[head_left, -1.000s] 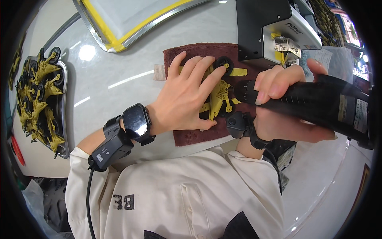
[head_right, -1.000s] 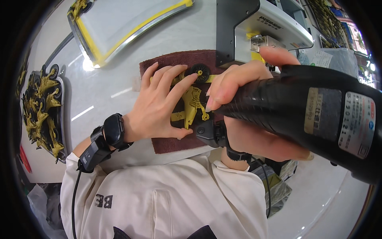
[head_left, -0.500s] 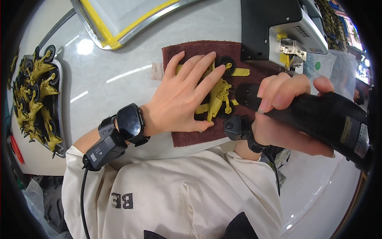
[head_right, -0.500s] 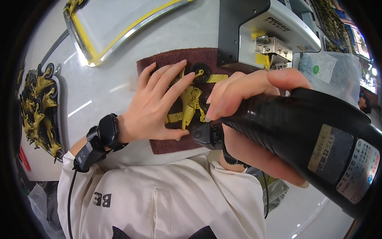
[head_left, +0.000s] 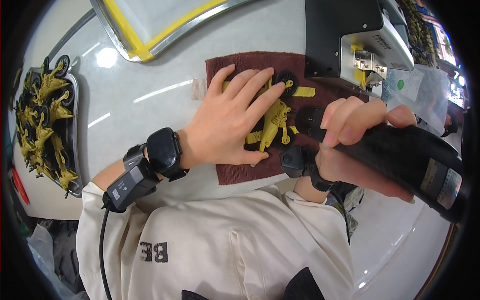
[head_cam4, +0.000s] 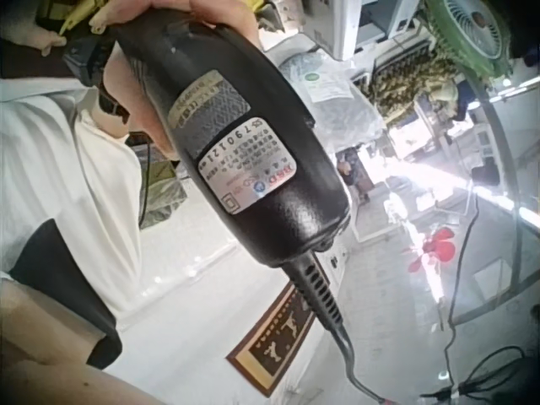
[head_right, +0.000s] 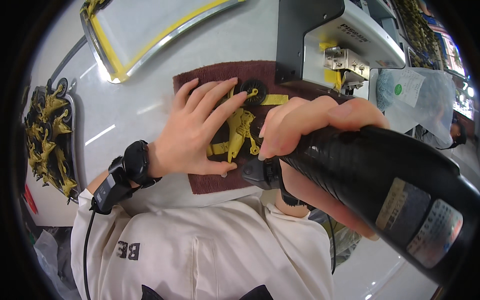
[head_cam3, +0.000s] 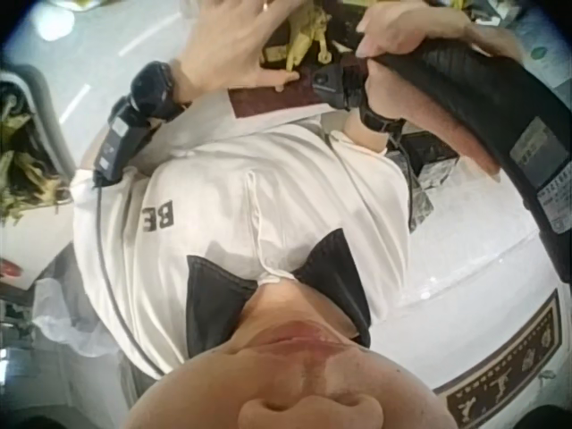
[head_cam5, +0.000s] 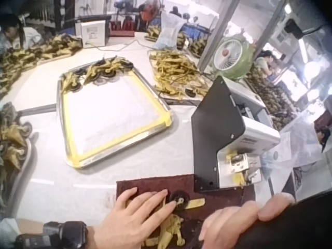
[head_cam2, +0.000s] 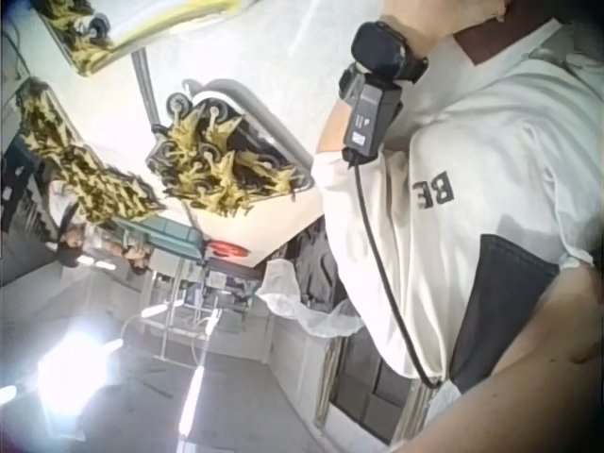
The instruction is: The person is using a screwdriver and a power tool to assemble yellow plastic parts for toy-like products on a manufacturing workbench.
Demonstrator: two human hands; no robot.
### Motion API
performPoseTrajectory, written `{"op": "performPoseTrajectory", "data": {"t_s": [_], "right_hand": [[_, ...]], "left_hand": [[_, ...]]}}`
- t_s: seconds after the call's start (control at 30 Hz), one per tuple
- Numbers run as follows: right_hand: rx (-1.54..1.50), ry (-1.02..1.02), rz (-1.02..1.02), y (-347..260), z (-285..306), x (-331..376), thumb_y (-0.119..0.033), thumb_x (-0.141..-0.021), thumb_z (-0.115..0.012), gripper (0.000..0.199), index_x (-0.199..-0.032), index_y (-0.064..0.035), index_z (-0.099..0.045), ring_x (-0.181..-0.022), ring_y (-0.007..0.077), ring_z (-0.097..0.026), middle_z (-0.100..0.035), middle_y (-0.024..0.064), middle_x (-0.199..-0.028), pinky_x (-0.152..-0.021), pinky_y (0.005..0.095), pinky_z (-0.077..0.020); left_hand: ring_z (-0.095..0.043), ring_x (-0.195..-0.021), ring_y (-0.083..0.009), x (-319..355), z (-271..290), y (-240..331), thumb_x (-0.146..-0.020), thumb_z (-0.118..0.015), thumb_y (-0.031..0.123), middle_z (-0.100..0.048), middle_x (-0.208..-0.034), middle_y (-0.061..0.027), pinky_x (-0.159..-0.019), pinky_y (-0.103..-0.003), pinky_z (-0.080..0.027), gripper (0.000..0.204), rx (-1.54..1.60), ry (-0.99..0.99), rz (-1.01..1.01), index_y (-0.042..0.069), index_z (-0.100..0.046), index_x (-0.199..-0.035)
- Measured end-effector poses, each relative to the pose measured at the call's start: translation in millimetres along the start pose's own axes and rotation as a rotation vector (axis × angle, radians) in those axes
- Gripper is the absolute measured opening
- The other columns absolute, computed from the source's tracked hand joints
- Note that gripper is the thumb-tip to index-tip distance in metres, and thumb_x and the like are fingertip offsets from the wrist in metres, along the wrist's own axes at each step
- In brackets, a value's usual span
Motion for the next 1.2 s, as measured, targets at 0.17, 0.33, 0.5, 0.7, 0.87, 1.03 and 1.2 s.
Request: {"op": "performPoseTrajectory", "data": {"t_s": [0.17, 0.33, 0.5, 0.7, 0.87, 1.03, 1.2], "right_hand": [[-0.055, 0.102, 0.008, -1.4, -2.8, 3.3, -0.08, -0.073, -0.043, 0.094, -0.125, -0.0014, -0.038, -0.049, 0.0205, -0.047, -0.05, 0.0107, -0.068, -0.052, 0.0355, -0.0389], [-0.142, 0.356, 0.074, -1.3, 6.8, 15.8, -0.081, -0.074, -0.041, 0.096, -0.129, -0.0028, -0.036, -0.047, 0.0216, -0.049, -0.053, 0.0117, -0.07, -0.047, 0.0348, -0.0404], [-0.245, 0.377, 0.032, -2.0, 26.1, 21.7, -0.069, -0.076, -0.053, 0.081, -0.122, -0.0025, -0.047, -0.054, 0.0158, -0.045, -0.048, 0.0075, -0.068, -0.055, 0.0304, -0.0345], [-0.199, 0.516, 0.055, -1.1, 24.1, 22.0, -0.079, -0.078, -0.037, 0.089, -0.126, -0.0037, -0.04, -0.047, 0.0185, -0.046, -0.051, 0.0094, -0.067, -0.049, 0.0319, -0.0361], [-0.164, 0.547, 0.044, -9.4, 9.7, 19.0, -0.077, -0.08, -0.036, 0.087, -0.126, -0.0029, -0.041, -0.049, 0.0196, -0.046, -0.051, 0.01, -0.068, -0.051, 0.0342, -0.0364], [-0.283, 0.415, 0.173, -33.0, 0.7, 15.4, -0.055, -0.083, -0.057, 0.069, -0.125, -0.0014, -0.042, -0.056, 0.0168, -0.048, -0.049, 0.0065, -0.074, -0.058, 0.0321, -0.0379], [-0.578, 0.519, 0.206, -47.0, -6.5, 8.2, -0.036, -0.08, -0.065, 0.056, -0.117, -0.0004, -0.043, -0.057, 0.0123, -0.047, -0.047, 0.0018, -0.072, -0.063, 0.0286, -0.0394]], "left_hand": [[-0.038, -0.122, -0.0347, -0.9, 5.6, -0.5, -0.05, -0.08, 0.043, -0.037, -0.138, -0.0162, -0.104, -0.05, -0.024, 0.104, 0.024, -0.002, -0.007, 0.006, -0.036, -0.137], [-0.035, -0.125, -0.0353, 2.7, 15.1, -12.6, -0.052, -0.08, 0.048, -0.039, -0.135, -0.0153, -0.103, -0.05, -0.026, 0.102, 0.067, 0.043, 0.009, 0.004, -0.038, -0.134], [-0.036, -0.125, -0.0353, 4.1, 12.2, -11.7, -0.056, -0.078, 0.052, -0.04, -0.133, -0.0148, -0.102, -0.048, -0.027, 0.094, -0.002, 0.023, -0.013, 0.004, -0.043, -0.13], [-0.037, -0.125, -0.0349, 1.0, 14.2, -9.0, -0.055, -0.079, 0.051, -0.04, -0.135, -0.0148, -0.104, -0.05, -0.025, 0.1, 0.057, 0.054, -0.016, 0.004, -0.038, -0.134], [-0.035, -0.128, -0.035, -5.3, 10.2, -2.8, -0.05, -0.081, 0.046, -0.037, -0.139, -0.0157, -0.107, -0.053, -0.017, 0.112, 0.062, -0.027, -0.068, 0.004, -0.029, -0.139], [-0.036, -0.123, -0.0366, -3.7, 23.6, 6.1, -0.045, -0.086, 0.043, -0.037, -0.133, -0.0197, -0.107, -0.051, -0.019, 0.115, 0.208, 0.03, -0.098, 0.004, -0.031, -0.138], [-0.035, -0.122, -0.0328, -5.7, 28.3, 29.1, -0.048, -0.087, 0.053, -0.034, -0.132, -0.0197, -0.104, -0.043, -0.028, 0.122, 0.686, 0.226, -0.234, -0.001, -0.024, -0.138]]}}
Point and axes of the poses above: each hand's wrist, its own x-axis away from the middle knuckle, its own z-axis out of the back of the hand, y = z × x, the point moved 1 cm from there along -x, towards the middle knuckle
